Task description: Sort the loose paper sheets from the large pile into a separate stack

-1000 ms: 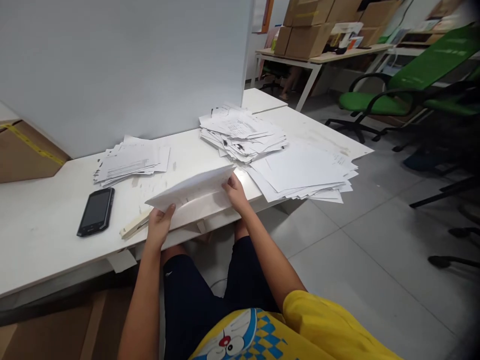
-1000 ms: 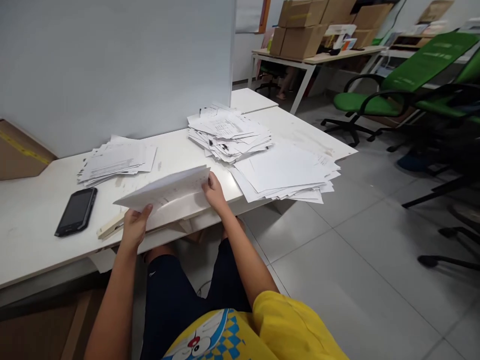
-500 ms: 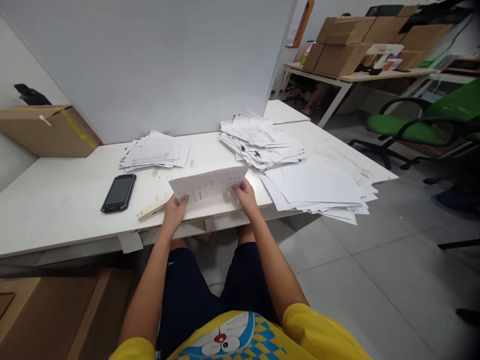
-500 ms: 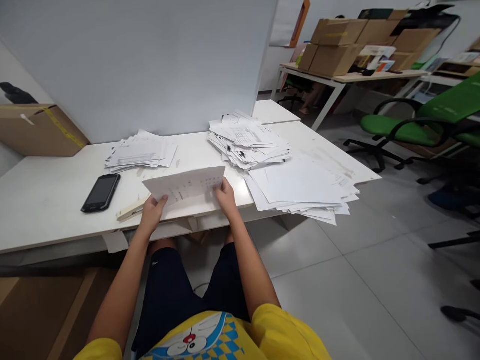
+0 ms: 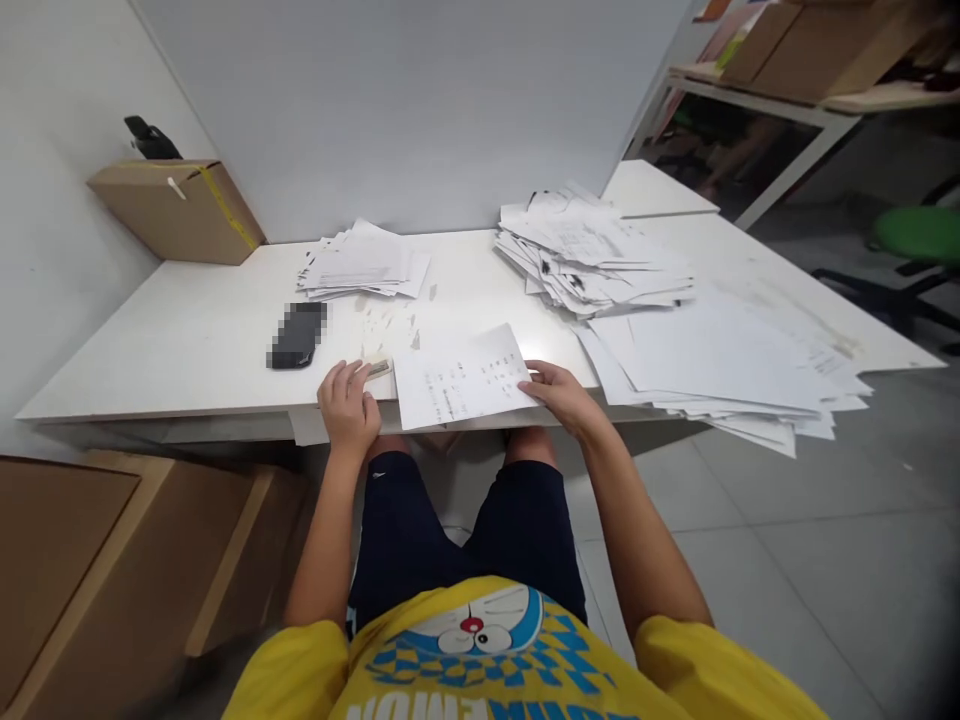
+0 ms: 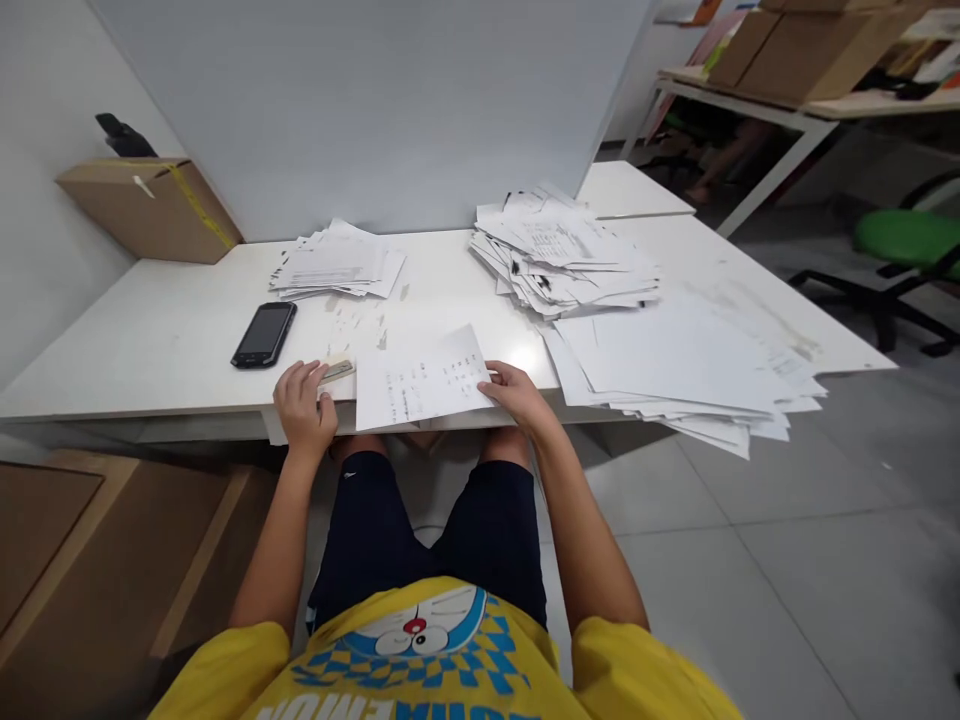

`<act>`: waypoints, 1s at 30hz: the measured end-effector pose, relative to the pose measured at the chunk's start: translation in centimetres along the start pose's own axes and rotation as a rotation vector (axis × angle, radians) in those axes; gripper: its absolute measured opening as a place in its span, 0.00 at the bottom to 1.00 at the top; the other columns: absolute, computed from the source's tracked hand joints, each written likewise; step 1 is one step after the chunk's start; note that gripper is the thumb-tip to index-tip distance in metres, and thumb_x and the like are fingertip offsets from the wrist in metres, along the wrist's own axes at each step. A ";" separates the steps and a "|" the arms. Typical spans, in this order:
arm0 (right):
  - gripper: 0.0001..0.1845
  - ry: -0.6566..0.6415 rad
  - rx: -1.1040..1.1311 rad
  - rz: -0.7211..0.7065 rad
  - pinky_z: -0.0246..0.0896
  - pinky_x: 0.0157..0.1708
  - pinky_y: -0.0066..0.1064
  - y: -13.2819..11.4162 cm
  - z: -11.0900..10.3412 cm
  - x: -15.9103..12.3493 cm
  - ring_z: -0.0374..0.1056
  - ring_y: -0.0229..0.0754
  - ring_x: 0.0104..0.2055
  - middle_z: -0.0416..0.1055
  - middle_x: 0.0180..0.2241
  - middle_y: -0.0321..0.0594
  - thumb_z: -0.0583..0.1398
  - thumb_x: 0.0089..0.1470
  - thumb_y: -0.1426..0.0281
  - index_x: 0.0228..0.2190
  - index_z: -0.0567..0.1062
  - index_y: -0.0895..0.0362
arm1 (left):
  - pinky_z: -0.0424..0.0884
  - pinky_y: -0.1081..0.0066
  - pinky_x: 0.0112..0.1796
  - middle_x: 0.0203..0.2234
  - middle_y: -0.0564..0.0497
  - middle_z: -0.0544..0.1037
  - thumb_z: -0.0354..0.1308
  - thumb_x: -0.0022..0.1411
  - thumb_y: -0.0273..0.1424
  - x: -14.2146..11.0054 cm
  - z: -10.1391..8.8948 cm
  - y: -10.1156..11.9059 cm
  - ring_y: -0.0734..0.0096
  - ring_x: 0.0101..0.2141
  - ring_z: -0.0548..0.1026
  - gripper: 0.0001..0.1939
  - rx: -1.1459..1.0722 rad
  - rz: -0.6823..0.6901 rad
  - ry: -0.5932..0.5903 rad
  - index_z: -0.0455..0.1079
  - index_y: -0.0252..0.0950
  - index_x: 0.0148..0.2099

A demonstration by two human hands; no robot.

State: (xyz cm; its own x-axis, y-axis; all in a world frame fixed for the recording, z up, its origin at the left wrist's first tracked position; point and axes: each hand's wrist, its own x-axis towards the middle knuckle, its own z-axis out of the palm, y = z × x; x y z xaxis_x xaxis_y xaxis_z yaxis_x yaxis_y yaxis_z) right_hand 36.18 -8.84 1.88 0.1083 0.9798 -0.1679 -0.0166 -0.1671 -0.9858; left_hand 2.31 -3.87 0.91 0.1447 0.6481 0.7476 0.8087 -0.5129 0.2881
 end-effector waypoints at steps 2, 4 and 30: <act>0.26 -0.008 0.000 0.010 0.65 0.36 0.35 -0.3 0.5 0.3 0.71 0.44 0.33 0.77 0.30 0.41 0.68 0.38 0.62 0.41 0.77 0.57 | 0.52 0.48 0.64 0.60 0.40 0.71 0.49 0.62 0.29 0.1 -0.1 -1.0 0.48 0.65 0.61 0.26 0.052 0.061 -0.126 0.68 0.35 0.62; 0.25 -0.009 -0.020 0.019 0.65 0.36 0.35 -0.6 0.8 0.5 0.72 0.45 0.33 0.78 0.30 0.41 0.68 0.39 0.62 0.42 0.77 0.57 | 0.46 0.46 0.66 0.65 0.41 0.65 0.50 0.61 0.28 0.1 -0.1 -1.8 0.47 0.68 0.56 0.31 0.071 0.120 -0.218 0.62 0.36 0.67; 0.22 0.006 -0.197 0.092 0.67 0.36 0.36 -1.8 1.6 0.6 0.74 0.47 0.36 0.80 0.34 0.44 0.65 0.42 0.69 0.43 0.79 0.58 | 0.49 0.54 0.66 0.64 0.35 0.65 0.50 0.63 0.28 0.6 2.3 -4.0 0.52 0.65 0.62 0.33 0.100 0.207 -0.330 0.58 0.28 0.69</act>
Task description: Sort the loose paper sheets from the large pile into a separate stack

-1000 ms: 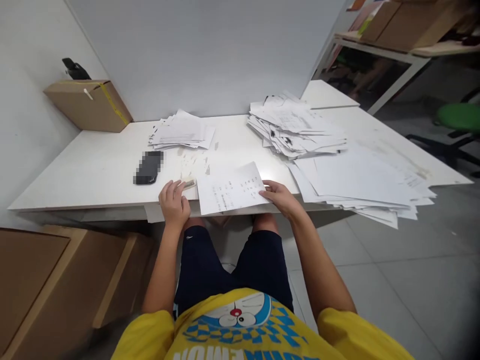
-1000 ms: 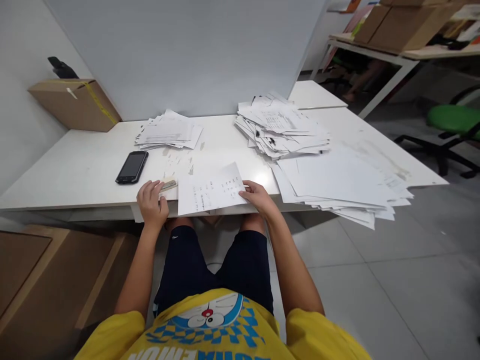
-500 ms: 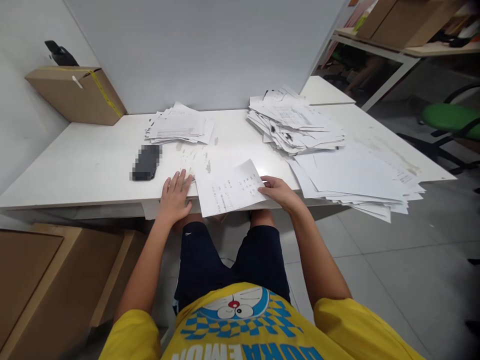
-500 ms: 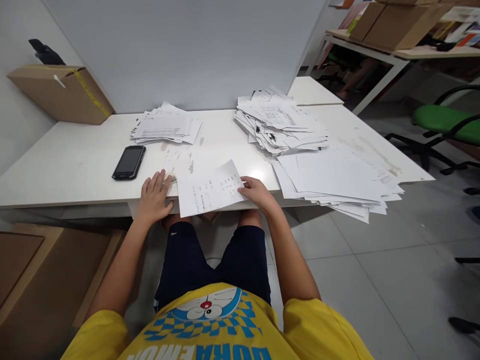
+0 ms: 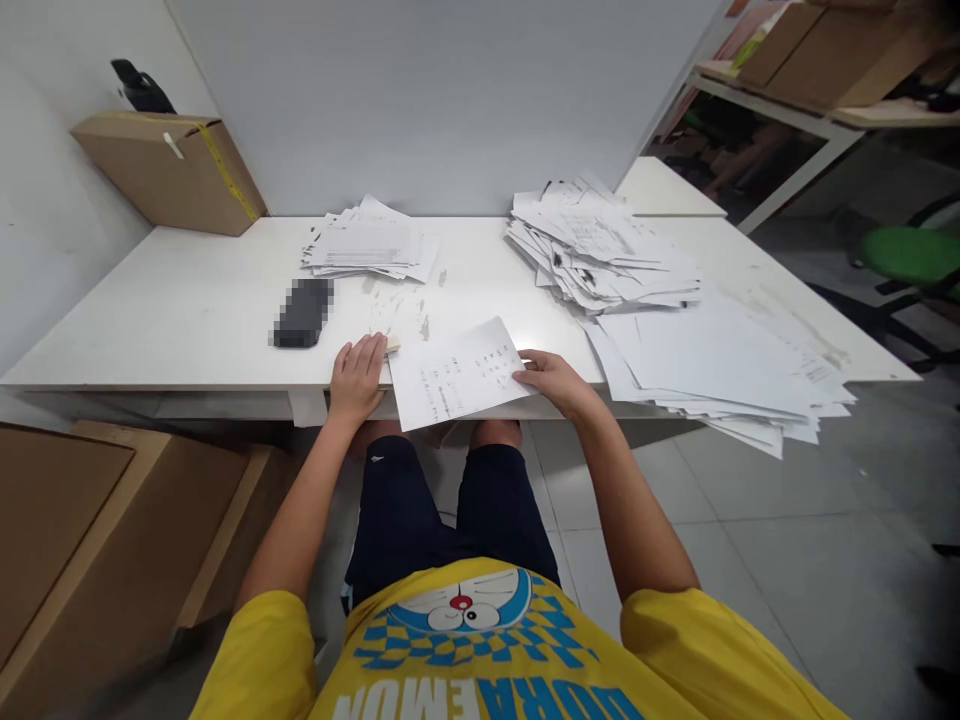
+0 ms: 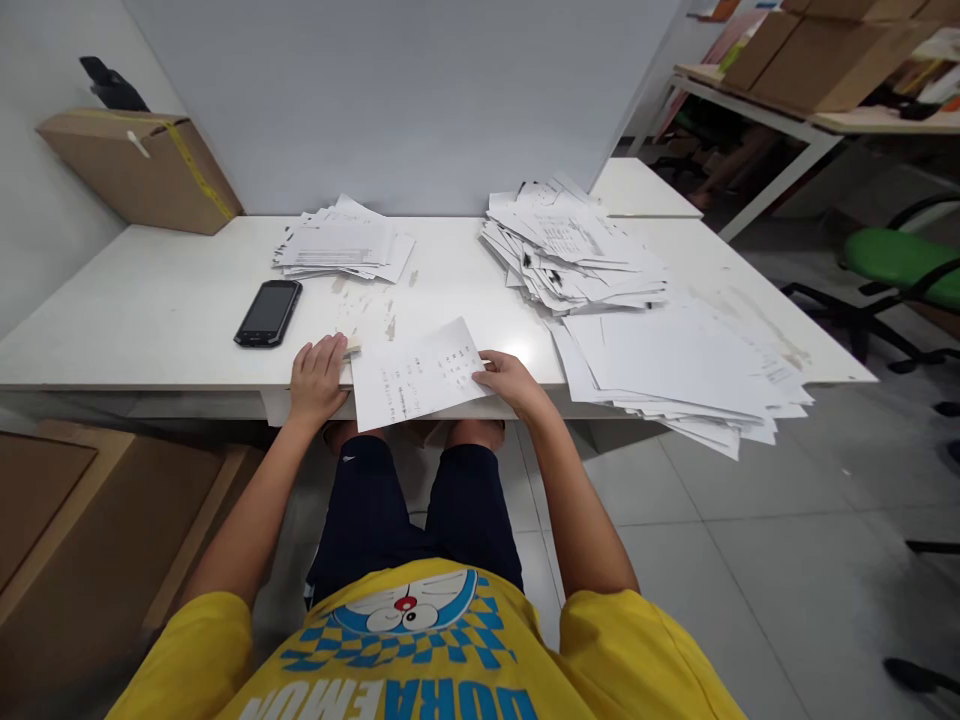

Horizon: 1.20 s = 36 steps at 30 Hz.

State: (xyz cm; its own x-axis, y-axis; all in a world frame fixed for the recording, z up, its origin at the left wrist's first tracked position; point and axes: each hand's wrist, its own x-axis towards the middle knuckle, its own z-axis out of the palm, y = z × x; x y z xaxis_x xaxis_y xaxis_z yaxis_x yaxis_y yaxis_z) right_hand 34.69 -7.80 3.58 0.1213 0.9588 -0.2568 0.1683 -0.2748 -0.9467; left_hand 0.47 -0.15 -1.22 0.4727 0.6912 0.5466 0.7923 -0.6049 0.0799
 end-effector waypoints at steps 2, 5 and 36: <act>0.22 -0.025 0.018 -0.006 0.68 0.37 0.37 0.3 0.1 0.3 0.74 0.48 0.36 0.80 0.34 0.44 0.65 0.42 0.67 0.43 0.79 0.57 | 0.51 0.55 0.66 0.64 0.37 0.66 0.50 0.63 0.28 -0.2 0.6 -0.4 0.54 0.65 0.63 0.32 -0.008 0.009 0.030 0.60 0.30 0.69; 0.23 -0.046 0.065 -0.004 0.69 0.39 0.38 0.8 0.0 0.5 0.75 0.49 0.38 0.80 0.35 0.45 0.66 0.41 0.64 0.42 0.79 0.56 | 0.52 0.55 0.65 0.63 0.40 0.68 0.49 0.62 0.27 -0.5 1.1 -0.8 0.55 0.64 0.64 0.31 -0.027 0.015 0.048 0.61 0.33 0.68; 0.06 0.345 0.189 -0.288 0.68 0.38 0.32 -6.9 10.4 18.2 0.70 0.41 0.34 0.73 0.31 0.36 0.55 0.49 0.71 0.32 0.69 0.55 | 0.56 0.58 0.60 0.60 0.41 0.72 0.54 0.56 0.23 0.3 0.1 -1.4 0.52 0.58 0.72 0.45 0.116 0.154 0.226 0.45 0.38 0.74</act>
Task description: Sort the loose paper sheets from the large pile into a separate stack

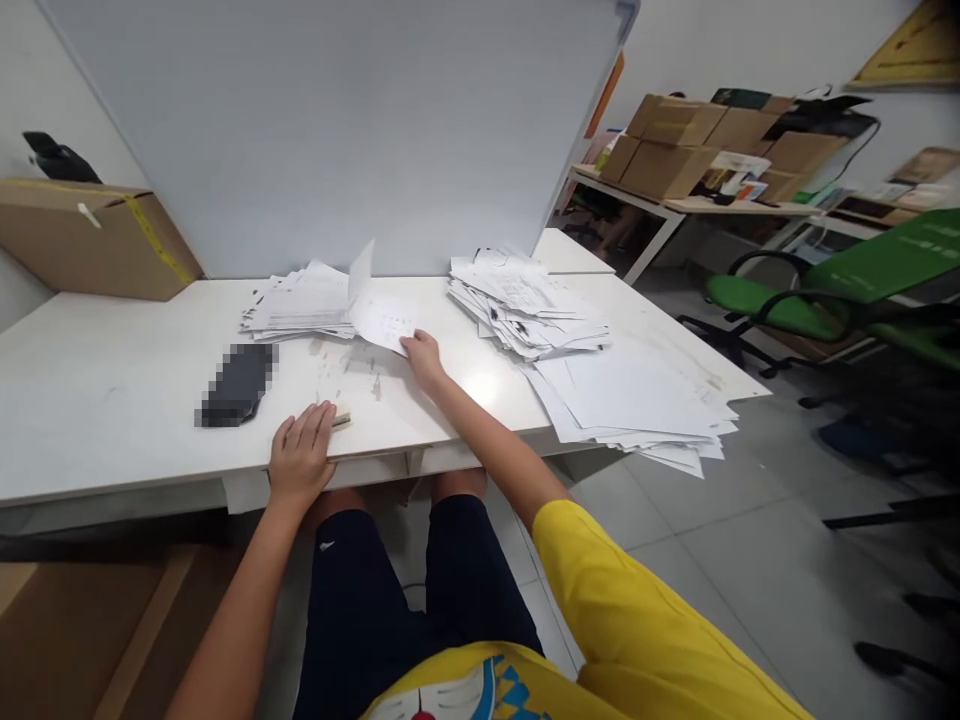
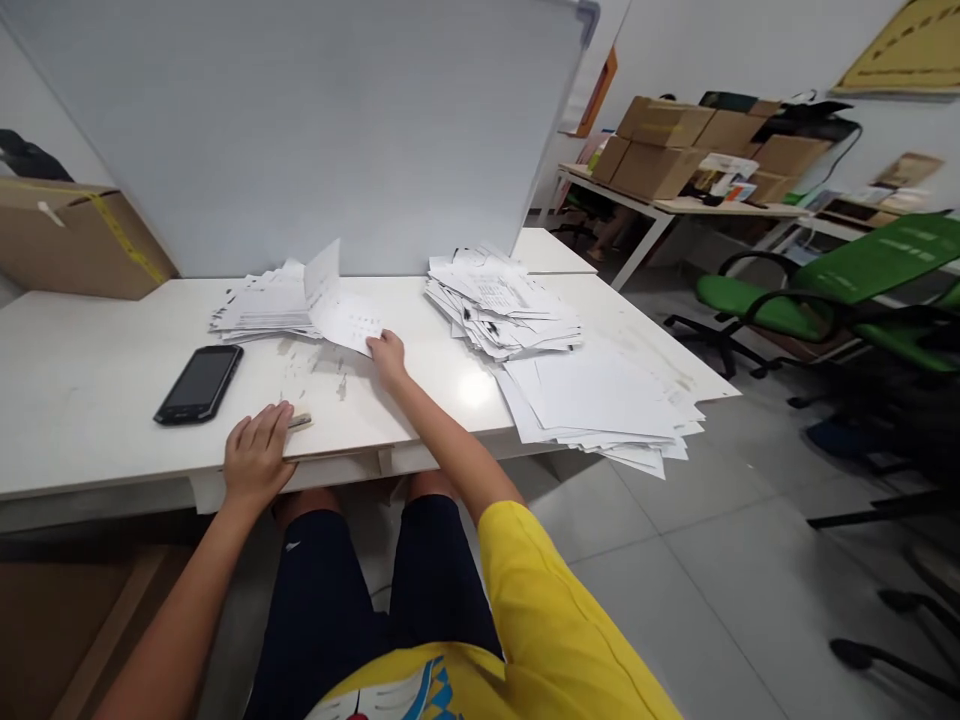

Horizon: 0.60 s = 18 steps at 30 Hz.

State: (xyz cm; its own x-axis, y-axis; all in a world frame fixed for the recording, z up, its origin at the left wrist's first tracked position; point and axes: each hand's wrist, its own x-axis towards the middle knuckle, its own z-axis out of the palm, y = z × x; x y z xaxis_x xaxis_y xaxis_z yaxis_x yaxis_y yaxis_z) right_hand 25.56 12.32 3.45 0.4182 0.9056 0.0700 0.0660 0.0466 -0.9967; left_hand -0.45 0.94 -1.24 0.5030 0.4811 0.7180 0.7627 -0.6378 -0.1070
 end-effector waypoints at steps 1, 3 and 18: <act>0.07 0.006 -0.030 -0.007 0.69 0.39 0.33 -0.2 1.5 1.1 0.71 0.42 0.35 0.73 0.32 0.37 0.54 0.50 0.71 0.33 0.69 0.56 | 0.56 0.58 0.60 0.60 0.41 0.72 0.54 0.56 0.23 0.0 -0.1 0.1 0.52 0.58 0.72 0.45 -0.002 -0.003 0.001 0.45 0.38 0.74; 0.09 -0.008 -0.047 -0.038 0.69 0.42 0.36 -0.5 3.8 2.6 0.71 0.45 0.38 0.74 0.34 0.39 0.54 0.51 0.72 0.36 0.71 0.56 | 0.57 0.58 0.60 0.59 0.41 0.73 0.54 0.57 0.23 0.0 -0.3 0.3 0.52 0.57 0.73 0.45 0.026 0.000 0.001 0.45 0.38 0.74; 0.25 0.108 -1.020 -0.463 0.46 0.65 0.47 -4.1 -5.0 8.2 0.53 0.53 0.67 0.59 0.65 0.56 0.47 0.64 0.71 0.60 0.64 0.64 | 0.56 0.59 0.59 0.58 0.41 0.74 0.55 0.60 0.29 0.1 0.3 0.1 0.54 0.56 0.73 0.37 0.070 -0.042 0.048 0.54 0.39 0.72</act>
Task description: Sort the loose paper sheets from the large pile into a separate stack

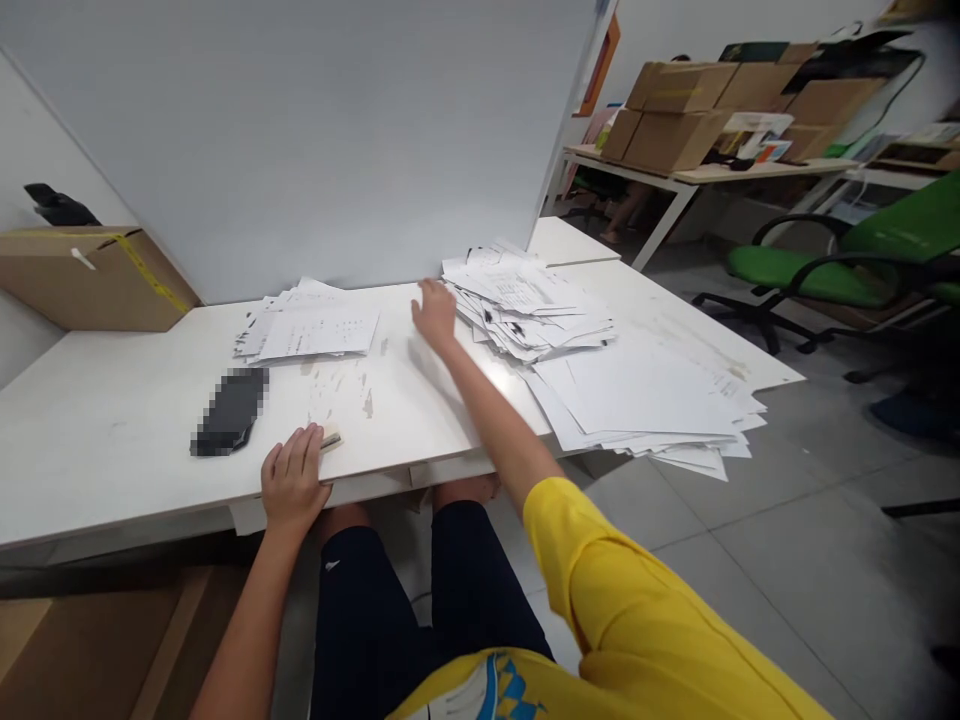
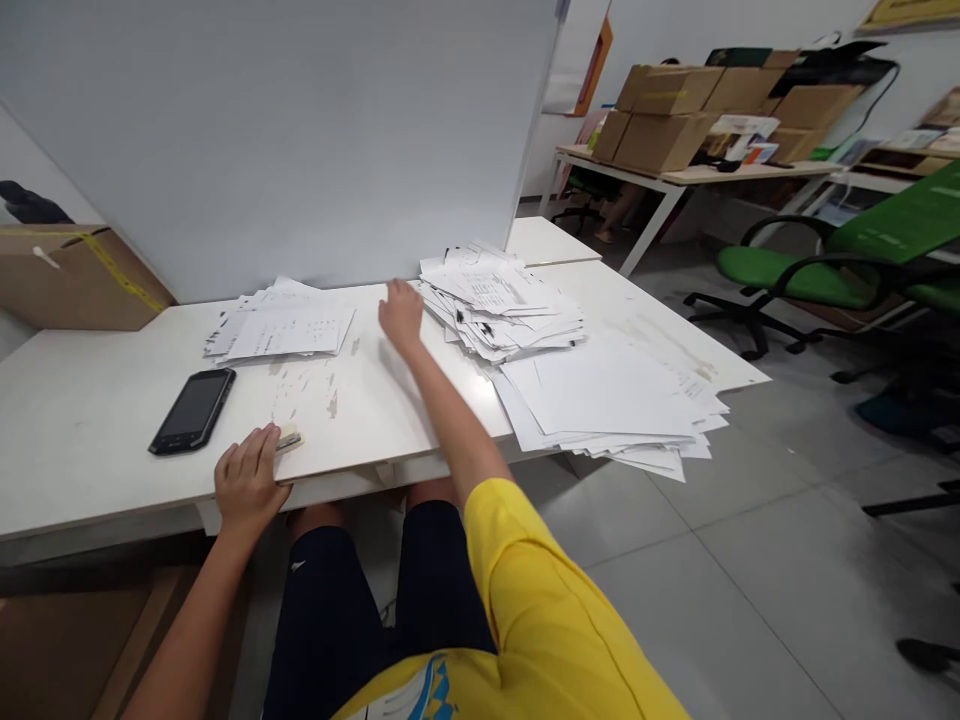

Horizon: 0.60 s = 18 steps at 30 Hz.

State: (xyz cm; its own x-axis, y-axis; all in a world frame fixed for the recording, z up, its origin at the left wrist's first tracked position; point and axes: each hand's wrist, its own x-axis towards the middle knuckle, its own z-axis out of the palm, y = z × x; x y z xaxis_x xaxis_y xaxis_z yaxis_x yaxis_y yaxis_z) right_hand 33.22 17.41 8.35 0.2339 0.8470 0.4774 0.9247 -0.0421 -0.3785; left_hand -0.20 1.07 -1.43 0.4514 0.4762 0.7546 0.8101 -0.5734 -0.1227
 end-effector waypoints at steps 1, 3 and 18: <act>0.25 -0.008 -0.073 0.017 0.45 0.65 0.48 2.2 -1.2 0.6 0.52 0.54 0.67 0.58 0.66 0.58 0.47 0.63 0.72 0.59 0.65 0.64 | 0.56 0.59 0.59 0.57 0.41 0.75 0.55 0.60 0.29 0.0 0.0 0.1 0.53 0.56 0.73 0.38 0.009 0.001 0.010 0.54 0.38 0.72; 0.25 -0.027 -0.202 0.106 0.41 0.66 0.50 6.9 -3.5 1.3 0.49 0.56 0.68 0.56 0.66 0.59 0.48 0.63 0.71 0.58 0.66 0.66 | 0.57 0.59 0.58 0.57 0.40 0.75 0.56 0.58 0.28 0.1 0.1 0.2 0.53 0.55 0.74 0.39 0.029 0.004 0.029 0.53 0.38 0.72; 0.17 -0.249 -0.305 0.342 0.63 0.51 0.45 18.6 -9.8 -1.9 0.70 0.57 0.52 0.75 0.47 0.60 0.54 0.63 0.66 0.42 0.78 0.62 | 0.55 0.56 0.60 0.59 0.41 0.73 0.59 0.53 0.31 0.1 0.9 -0.3 0.49 0.57 0.72 0.41 -0.062 -0.036 -0.008 0.56 0.38 0.70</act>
State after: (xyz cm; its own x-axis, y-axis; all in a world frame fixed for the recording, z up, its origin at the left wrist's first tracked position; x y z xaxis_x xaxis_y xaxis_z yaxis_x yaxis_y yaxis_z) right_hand 52.91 9.84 8.19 0.4938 0.8565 0.1500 0.8620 -0.4596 -0.2138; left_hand -0.05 1.86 -1.85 0.4253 0.5025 0.7527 0.8011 -0.5959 -0.0548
